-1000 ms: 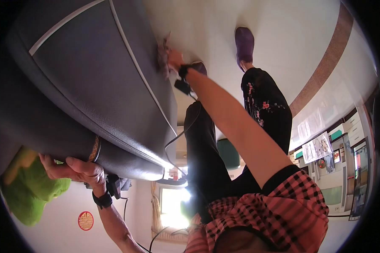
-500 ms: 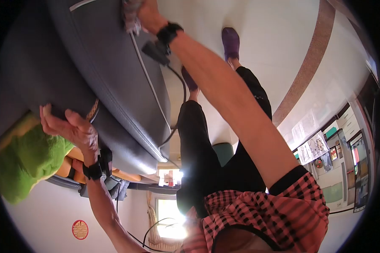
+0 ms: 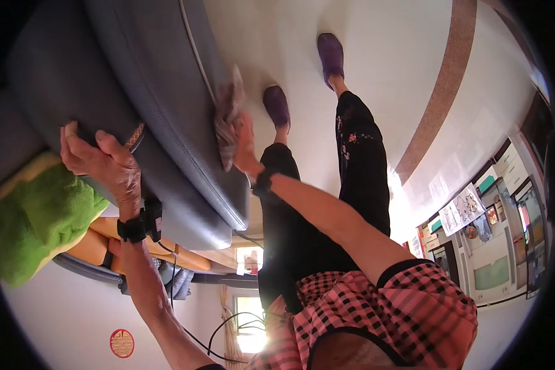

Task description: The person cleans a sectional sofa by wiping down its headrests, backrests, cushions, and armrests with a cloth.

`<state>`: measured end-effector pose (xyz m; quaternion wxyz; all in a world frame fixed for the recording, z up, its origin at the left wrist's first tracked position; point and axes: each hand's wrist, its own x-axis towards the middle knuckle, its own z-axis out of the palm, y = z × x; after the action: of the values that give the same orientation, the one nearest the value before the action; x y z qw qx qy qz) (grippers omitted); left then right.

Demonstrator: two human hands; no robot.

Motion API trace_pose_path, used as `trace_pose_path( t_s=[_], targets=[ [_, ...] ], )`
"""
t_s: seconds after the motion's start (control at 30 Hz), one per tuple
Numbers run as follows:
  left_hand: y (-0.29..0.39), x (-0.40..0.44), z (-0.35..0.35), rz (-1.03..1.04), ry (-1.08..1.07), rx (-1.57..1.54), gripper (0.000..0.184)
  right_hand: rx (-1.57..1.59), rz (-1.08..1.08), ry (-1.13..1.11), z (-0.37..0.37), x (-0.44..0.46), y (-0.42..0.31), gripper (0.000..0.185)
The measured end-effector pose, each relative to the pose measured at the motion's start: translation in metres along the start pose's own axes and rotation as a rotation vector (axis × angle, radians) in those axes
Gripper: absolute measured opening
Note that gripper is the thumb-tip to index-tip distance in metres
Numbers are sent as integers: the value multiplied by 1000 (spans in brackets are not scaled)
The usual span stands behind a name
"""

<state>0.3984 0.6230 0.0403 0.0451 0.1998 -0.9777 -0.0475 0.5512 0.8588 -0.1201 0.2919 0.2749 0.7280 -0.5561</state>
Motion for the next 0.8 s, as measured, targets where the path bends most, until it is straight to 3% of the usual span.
trace_pose_path(
  t_s=[0.07,0.17,0.23,0.33,0.4,0.5,0.57,0.63,0.7,0.8],
  targets=[
    [-3,-1,1,31,0,20,46,186,303,-53,-11,-34,20,46],
    [-6,-2,1,2,-26,-25,48,-88,299,-56,-27,-47,-11,43],
    [-5,-3,0,-3,-30,-36,48,-365,90,-5,-12,-28,-22,42],
    [-5,-1,-3,-10,-25,-61,48,-78,-124,128,30,28,-88,42],
    [-4,-1,-4,-21,-21,-61,47,-289,-483,53,50,84,-153,46],
    [-3,0,-3,-32,-7,-47,47,-348,-826,239,92,151,-237,47],
    [-8,-3,0,-21,-6,-60,47,-110,-725,55,93,154,-311,46],
    [-9,-2,0,-9,6,-80,47,-72,-840,76,92,139,-336,49],
    [-9,-3,1,-2,13,-90,47,-63,-934,165,89,125,-337,52],
    [-11,-4,3,1,26,-84,47,-143,-941,-86,65,105,-308,59]
  ],
)
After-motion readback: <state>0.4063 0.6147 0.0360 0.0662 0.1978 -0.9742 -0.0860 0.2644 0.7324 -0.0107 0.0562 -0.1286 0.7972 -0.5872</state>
